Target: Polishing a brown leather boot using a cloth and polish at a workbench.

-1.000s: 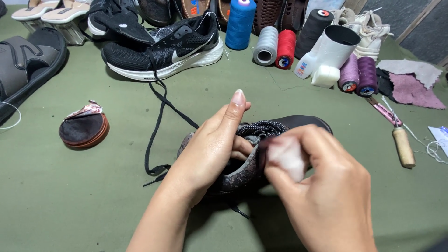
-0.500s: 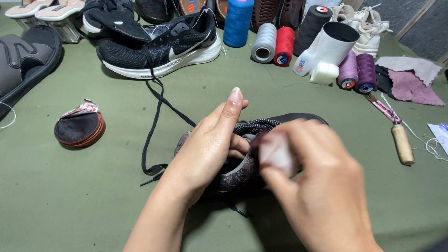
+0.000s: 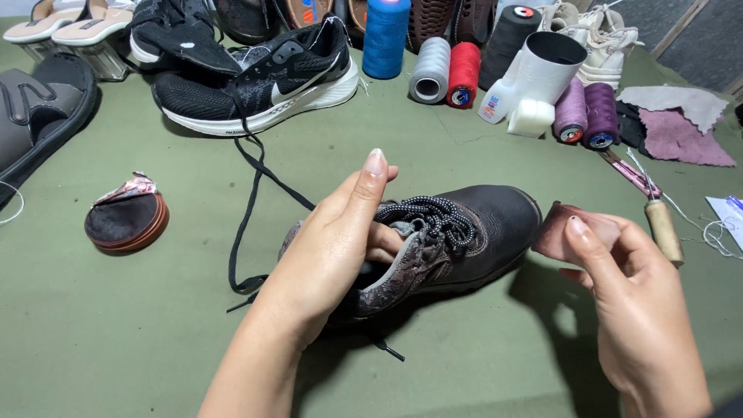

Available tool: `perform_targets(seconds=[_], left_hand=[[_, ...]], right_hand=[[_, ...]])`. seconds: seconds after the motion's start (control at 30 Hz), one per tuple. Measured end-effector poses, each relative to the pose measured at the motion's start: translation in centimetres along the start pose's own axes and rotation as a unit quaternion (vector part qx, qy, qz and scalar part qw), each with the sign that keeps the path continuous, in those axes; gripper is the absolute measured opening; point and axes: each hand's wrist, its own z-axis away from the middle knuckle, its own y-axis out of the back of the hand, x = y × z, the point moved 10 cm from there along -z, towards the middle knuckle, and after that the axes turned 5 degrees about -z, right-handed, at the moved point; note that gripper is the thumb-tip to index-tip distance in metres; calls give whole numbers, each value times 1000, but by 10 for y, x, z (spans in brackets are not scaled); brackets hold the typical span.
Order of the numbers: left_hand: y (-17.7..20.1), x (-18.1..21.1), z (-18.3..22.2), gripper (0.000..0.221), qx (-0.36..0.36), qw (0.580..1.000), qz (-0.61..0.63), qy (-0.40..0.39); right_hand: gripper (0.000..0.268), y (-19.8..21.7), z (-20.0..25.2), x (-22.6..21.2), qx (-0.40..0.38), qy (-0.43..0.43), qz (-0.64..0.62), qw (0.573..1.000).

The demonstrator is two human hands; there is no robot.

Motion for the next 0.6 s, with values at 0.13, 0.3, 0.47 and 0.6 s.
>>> perform_targets(seconds=[0.13, 0.3, 0.47, 0.6], left_hand=[[-1, 4, 2, 84, 10, 1000, -24, -9], [10, 12, 13, 62, 105, 968, -229, -4], [11, 17, 29, 37, 187, 937, -279, -101], [7, 21, 41, 30, 256, 875, -355, -208]], right_hand=[[23, -1, -1, 16, 10, -30, -64, 997], [15, -7, -4, 36, -30, -57, -180, 982], [22, -17, 3, 30, -16, -124, -211, 969], [35, -23, 4, 36, -6, -166, -257, 952]])
